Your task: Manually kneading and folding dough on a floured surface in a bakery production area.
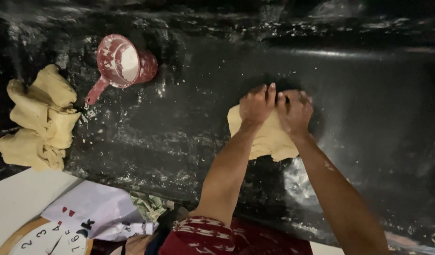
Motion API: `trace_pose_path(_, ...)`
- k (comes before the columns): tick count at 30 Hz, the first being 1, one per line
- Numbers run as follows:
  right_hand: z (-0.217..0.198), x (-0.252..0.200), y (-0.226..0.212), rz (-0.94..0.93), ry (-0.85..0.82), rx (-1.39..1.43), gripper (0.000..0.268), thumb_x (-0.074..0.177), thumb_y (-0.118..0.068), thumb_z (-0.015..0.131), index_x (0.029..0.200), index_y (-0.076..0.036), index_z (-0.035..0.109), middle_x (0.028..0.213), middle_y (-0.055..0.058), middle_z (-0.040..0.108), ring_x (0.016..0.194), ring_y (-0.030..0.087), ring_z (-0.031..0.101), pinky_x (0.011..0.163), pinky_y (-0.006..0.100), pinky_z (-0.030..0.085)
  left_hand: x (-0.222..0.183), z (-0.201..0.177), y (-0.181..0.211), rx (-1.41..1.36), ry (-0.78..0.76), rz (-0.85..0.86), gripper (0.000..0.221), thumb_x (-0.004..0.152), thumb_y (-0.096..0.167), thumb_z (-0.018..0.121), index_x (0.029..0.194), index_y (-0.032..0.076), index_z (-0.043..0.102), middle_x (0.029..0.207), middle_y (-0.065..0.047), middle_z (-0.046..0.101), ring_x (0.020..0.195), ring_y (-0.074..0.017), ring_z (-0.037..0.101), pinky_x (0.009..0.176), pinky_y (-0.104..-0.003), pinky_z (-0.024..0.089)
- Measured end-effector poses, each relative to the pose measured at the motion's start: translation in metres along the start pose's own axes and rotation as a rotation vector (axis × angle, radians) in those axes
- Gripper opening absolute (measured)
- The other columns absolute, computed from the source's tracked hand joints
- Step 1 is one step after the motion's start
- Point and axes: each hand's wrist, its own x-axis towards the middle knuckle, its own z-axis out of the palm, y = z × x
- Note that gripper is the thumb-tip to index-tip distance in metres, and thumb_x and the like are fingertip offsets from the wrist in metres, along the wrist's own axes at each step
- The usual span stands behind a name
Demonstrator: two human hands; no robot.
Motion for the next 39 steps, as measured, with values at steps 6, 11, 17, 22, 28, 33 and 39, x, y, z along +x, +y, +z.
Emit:
trace_pose_path(6, -0.021, -0.036, -0.060, 0.015, 0.205, 0.158, 0.032, 0.106, -0.013, 0.065, 0.133, 0.002, 0.054, 0.127, 0.022, 0.053, 0.123, 0.035, 0.051, 0.110, 0.052, 0.033, 0.001, 0.001, -0.002, -0.096, -0.084, -0.044, 0.047, 0.099, 0.050, 0.051, 0.091, 0.013, 0.079, 0.065, -0.008, 0.073, 0.062, -0.0247, 0.076, 0.054, -0.034, 0.054)
trace_pose_path(11, 0.002, -0.053, -0.055, -0.149, 0.163, 0.027, 0.026, 0.106, -0.024, 0.055, 0.121, -0.006, 0.067, 0.123, 0.016, 0.057, 0.121, 0.039, 0.055, 0.110, 0.056, 0.038, 0.001, 0.009, -0.007, -0.176, -0.057, -0.030, 0.046, 0.098, 0.048, 0.053, 0.091, 0.010, 0.078, 0.067, -0.011, 0.074, 0.063, -0.0289, 0.075, 0.054, -0.039, 0.056)
trace_pose_path(17, -0.001, -0.047, -0.071, -0.332, 0.200, -0.091, 0.042, 0.109, -0.038, 0.039, 0.124, -0.007, 0.062, 0.122, 0.015, 0.058, 0.112, 0.036, 0.060, 0.103, 0.053, 0.043, -0.010, 0.018, -0.019, -0.408, 0.166, -0.138, 0.023, 0.101, 0.027, 0.058, 0.096, 0.011, 0.073, 0.078, -0.008, 0.073, 0.072, -0.0283, 0.074, 0.064, -0.040, 0.057)
trace_pose_path(22, -0.002, -0.050, -0.069, -0.381, 0.202, -0.060, 0.055, 0.106, -0.043, 0.031, 0.123, -0.001, 0.062, 0.125, 0.019, 0.057, 0.115, 0.039, 0.060, 0.099, 0.055, 0.045, -0.042, -0.024, -0.020, -0.464, 0.422, -0.204, 0.017, 0.108, 0.016, 0.049, 0.110, 0.015, 0.066, 0.095, -0.004, 0.071, 0.088, -0.0281, 0.068, 0.083, -0.040, 0.053)
trace_pose_path(28, -0.005, -0.046, -0.073, -0.323, 0.240, -0.011, 0.047, 0.107, -0.038, 0.029, 0.120, -0.006, 0.061, 0.126, 0.015, 0.056, 0.117, 0.035, 0.060, 0.101, 0.049, 0.047, -0.050, -0.021, -0.016, -0.384, 0.528, -0.036, 0.028, 0.103, 0.010, 0.046, 0.127, 0.012, 0.060, 0.115, -0.009, 0.059, 0.104, -0.0299, 0.063, 0.089, -0.044, 0.051)
trace_pose_path(33, -0.018, -0.039, -0.083, -0.228, 0.214, 0.215, 0.037, 0.106, -0.036, 0.048, 0.120, -0.002, 0.057, 0.119, 0.018, 0.055, 0.111, 0.037, 0.060, 0.100, 0.054, 0.047, -0.054, -0.010, -0.016, -0.266, 0.237, 0.150, 0.036, 0.102, 0.017, 0.045, 0.136, 0.022, 0.051, 0.138, -0.007, 0.051, 0.121, -0.0272, 0.053, 0.114, -0.051, 0.034)
trace_pose_path(39, -0.029, -0.083, -0.028, 0.345, 0.297, 0.396, 0.033, 0.111, -0.016, 0.051, 0.138, 0.003, 0.048, 0.117, 0.019, 0.049, 0.105, 0.031, 0.051, 0.097, 0.048, 0.044, -0.050, 0.012, -0.012, -0.260, 0.159, 0.322, 0.036, 0.097, 0.043, 0.042, 0.125, 0.026, 0.058, 0.136, -0.002, 0.052, 0.122, -0.0263, 0.052, 0.118, -0.058, 0.032)
